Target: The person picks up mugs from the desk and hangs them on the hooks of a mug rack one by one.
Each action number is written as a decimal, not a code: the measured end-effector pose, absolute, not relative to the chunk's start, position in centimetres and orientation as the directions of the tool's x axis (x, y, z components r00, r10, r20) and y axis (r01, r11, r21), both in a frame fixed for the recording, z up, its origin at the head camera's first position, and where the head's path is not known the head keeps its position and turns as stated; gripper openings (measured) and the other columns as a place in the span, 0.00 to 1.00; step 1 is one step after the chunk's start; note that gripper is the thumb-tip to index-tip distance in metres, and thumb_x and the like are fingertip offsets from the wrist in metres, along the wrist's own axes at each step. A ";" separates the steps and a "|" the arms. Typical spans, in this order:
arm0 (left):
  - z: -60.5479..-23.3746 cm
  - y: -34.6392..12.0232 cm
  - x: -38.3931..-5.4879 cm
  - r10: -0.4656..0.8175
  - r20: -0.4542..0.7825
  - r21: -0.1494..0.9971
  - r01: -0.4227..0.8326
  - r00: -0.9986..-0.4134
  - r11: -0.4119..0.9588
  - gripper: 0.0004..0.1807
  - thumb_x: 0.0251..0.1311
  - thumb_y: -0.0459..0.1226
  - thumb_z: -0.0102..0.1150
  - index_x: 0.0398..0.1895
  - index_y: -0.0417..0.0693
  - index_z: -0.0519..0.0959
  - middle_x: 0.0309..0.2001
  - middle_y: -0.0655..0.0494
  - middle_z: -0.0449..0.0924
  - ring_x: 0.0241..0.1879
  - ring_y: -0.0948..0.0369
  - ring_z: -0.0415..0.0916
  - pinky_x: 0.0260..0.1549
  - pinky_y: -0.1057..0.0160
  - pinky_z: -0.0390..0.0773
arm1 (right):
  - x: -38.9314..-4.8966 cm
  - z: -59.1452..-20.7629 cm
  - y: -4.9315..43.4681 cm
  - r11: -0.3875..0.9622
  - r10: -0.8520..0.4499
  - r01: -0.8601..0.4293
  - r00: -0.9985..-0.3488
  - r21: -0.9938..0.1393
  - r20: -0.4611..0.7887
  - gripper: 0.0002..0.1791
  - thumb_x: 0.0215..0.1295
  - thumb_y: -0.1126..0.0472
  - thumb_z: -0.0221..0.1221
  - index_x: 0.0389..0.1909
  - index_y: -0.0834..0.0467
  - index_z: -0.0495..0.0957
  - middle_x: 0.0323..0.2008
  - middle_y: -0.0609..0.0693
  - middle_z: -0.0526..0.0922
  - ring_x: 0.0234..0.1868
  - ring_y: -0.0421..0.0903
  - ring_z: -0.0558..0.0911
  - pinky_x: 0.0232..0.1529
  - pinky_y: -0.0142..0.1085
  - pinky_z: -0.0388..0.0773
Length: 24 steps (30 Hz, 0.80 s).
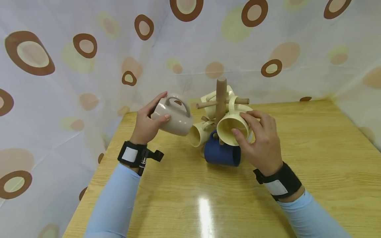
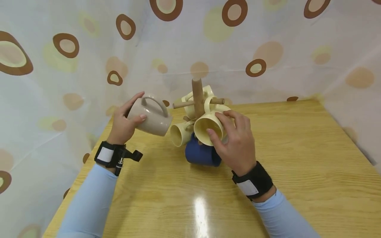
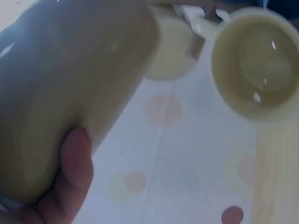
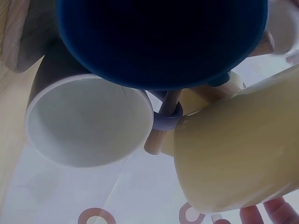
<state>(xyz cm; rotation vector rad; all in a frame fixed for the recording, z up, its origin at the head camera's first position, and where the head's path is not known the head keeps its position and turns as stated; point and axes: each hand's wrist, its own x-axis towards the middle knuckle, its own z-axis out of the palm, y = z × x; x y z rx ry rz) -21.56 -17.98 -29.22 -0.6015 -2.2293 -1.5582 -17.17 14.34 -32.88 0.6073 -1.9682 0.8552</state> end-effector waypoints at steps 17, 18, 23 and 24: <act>-27.9 -13.2 -20.8 0.288 0.263 0.913 0.334 -0.921 0.236 0.31 0.53 0.41 0.59 0.63 0.55 0.66 0.61 0.40 0.71 0.49 0.52 0.75 0.34 0.44 0.82 | -17.1 -32.9 14.4 0.646 -0.066 -0.684 -0.493 -0.340 0.867 0.19 0.61 0.56 0.55 0.49 0.62 0.79 0.46 0.64 0.76 0.47 0.61 0.70 0.42 0.54 0.70; -28.3 -13.2 -21.2 0.286 0.262 0.915 0.331 -0.922 0.230 0.31 0.53 0.42 0.60 0.62 0.57 0.66 0.60 0.40 0.72 0.48 0.52 0.76 0.32 0.45 0.82 | -17.1 -32.9 14.5 0.646 -0.064 -0.684 -0.491 -0.339 0.869 0.18 0.62 0.57 0.55 0.49 0.62 0.79 0.46 0.64 0.76 0.46 0.61 0.71 0.42 0.54 0.70; -29.1 -12.9 -22.2 0.291 0.244 0.921 0.315 -0.925 0.229 0.31 0.51 0.48 0.62 0.61 0.62 0.66 0.60 0.41 0.72 0.47 0.51 0.76 0.25 0.48 0.83 | -17.2 -32.7 14.9 0.648 -0.054 -0.683 -0.482 -0.337 0.874 0.17 0.62 0.58 0.54 0.48 0.62 0.80 0.46 0.64 0.76 0.46 0.61 0.71 0.42 0.54 0.70; -29.1 -12.7 -22.3 0.297 0.241 0.922 0.313 -0.924 0.228 0.32 0.51 0.49 0.62 0.62 0.62 0.66 0.60 0.42 0.71 0.47 0.51 0.76 0.24 0.48 0.83 | -17.2 -32.6 14.9 0.648 -0.054 -0.684 -0.481 -0.336 0.875 0.17 0.62 0.58 0.54 0.48 0.62 0.80 0.46 0.64 0.77 0.46 0.61 0.71 0.43 0.54 0.69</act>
